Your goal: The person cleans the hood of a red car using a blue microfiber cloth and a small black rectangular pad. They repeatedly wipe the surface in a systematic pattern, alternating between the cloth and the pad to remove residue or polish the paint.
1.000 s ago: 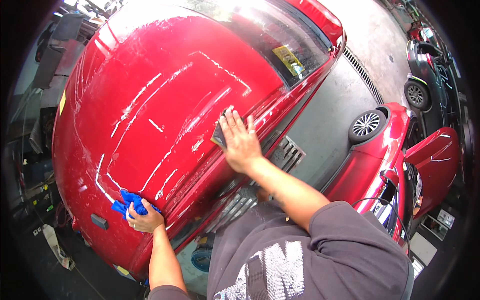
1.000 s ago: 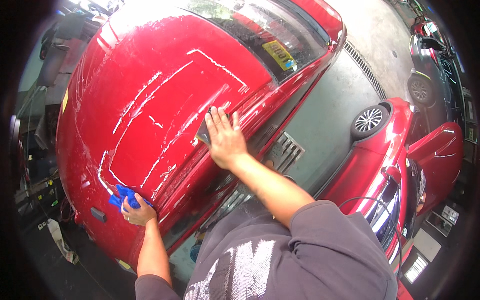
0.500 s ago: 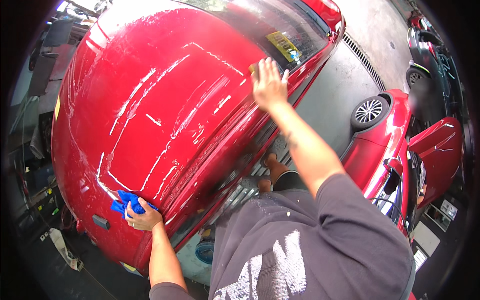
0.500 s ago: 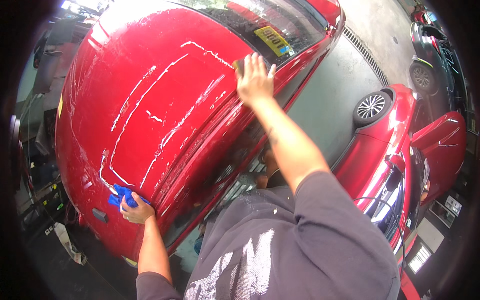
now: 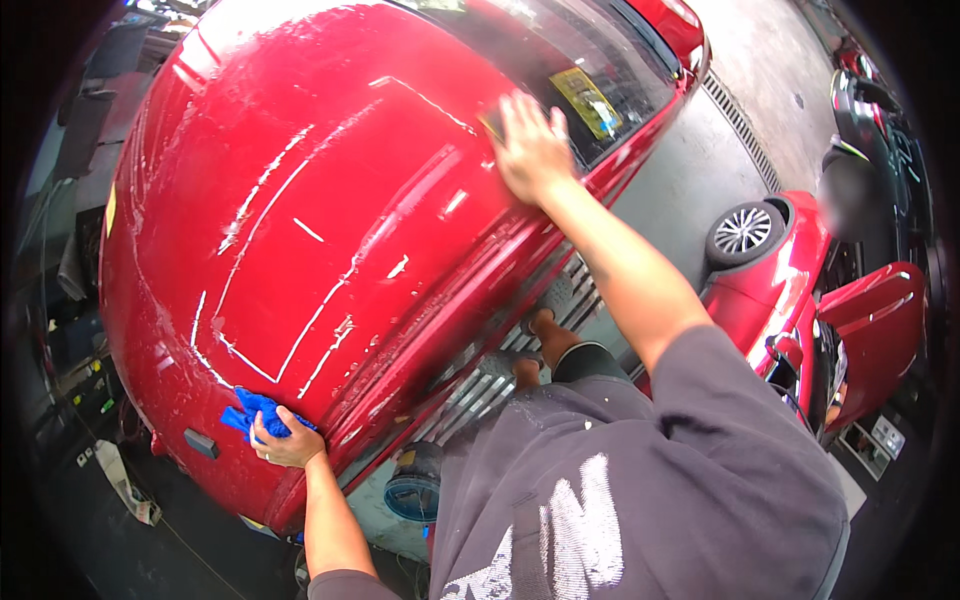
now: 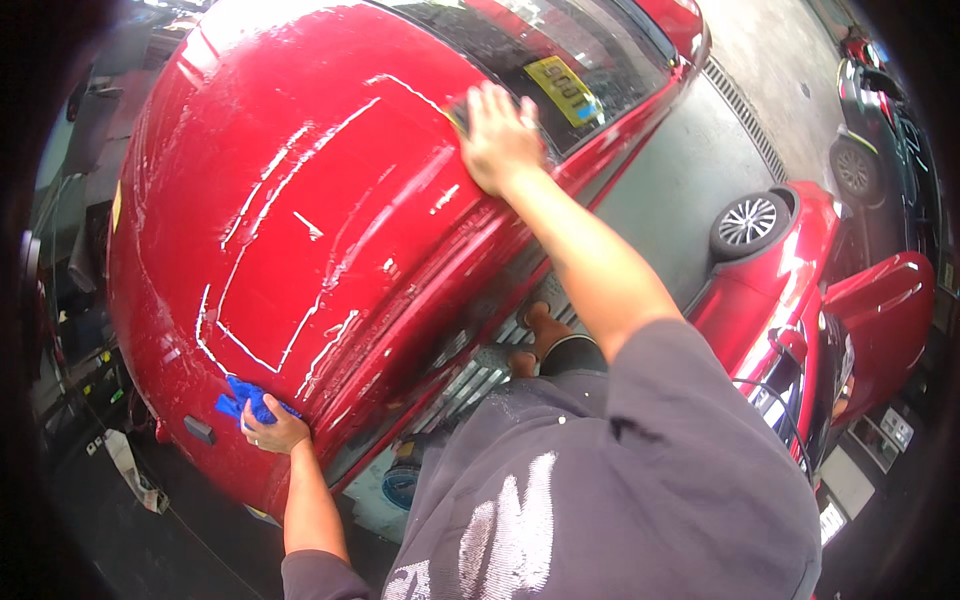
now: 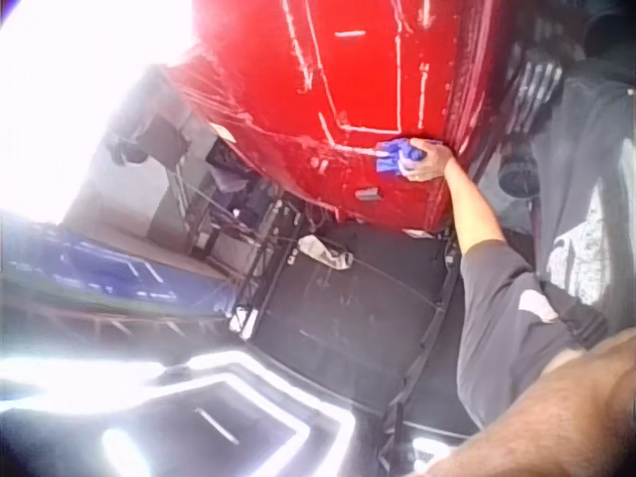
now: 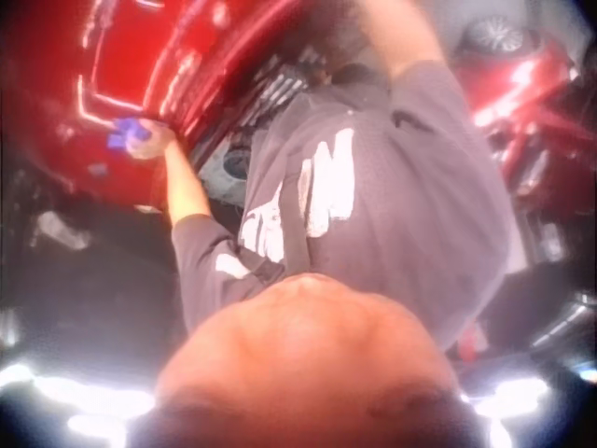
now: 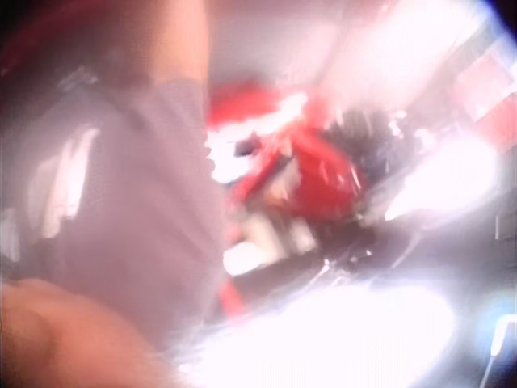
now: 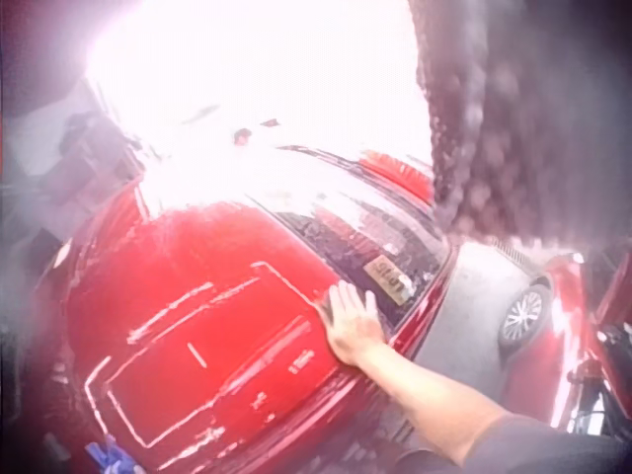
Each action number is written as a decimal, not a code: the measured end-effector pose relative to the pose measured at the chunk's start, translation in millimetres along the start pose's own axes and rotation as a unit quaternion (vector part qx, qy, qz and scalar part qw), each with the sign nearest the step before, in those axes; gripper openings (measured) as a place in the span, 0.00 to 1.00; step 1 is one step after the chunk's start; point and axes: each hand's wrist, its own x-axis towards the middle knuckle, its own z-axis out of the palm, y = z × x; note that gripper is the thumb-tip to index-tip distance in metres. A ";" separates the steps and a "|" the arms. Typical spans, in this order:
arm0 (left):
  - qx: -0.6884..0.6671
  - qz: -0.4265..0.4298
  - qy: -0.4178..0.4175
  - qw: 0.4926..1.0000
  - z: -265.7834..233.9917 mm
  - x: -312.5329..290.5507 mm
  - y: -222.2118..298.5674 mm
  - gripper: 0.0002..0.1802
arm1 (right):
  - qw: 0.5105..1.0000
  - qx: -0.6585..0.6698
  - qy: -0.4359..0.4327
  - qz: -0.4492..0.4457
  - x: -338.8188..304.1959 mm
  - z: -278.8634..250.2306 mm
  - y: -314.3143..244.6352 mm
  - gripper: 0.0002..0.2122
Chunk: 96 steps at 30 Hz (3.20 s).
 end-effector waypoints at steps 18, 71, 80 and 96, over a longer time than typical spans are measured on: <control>-0.006 -0.010 -0.009 1.000 -12.3 -0.6 4.3 0.27 | 0.997 0.042 -0.051 0.051 -70.6 -5.8 17.8 0.33; -0.055 -0.104 -0.012 0.993 -22.2 18.7 -78.1 0.24 | 0.960 -0.007 -0.114 -0.255 -158.5 -26.2 -335.2 0.30; -0.025 -0.110 0.035 0.993 -15.5 13.5 -114.2 0.25 | 0.979 0.043 -0.041 -0.197 -209.3 -6.1 -398.9 0.34; -0.039 -0.101 0.027 0.994 -15.8 12.9 -106.6 0.24 | 0.983 -0.022 -0.080 -0.163 -194.6 -23.5 -316.7 0.33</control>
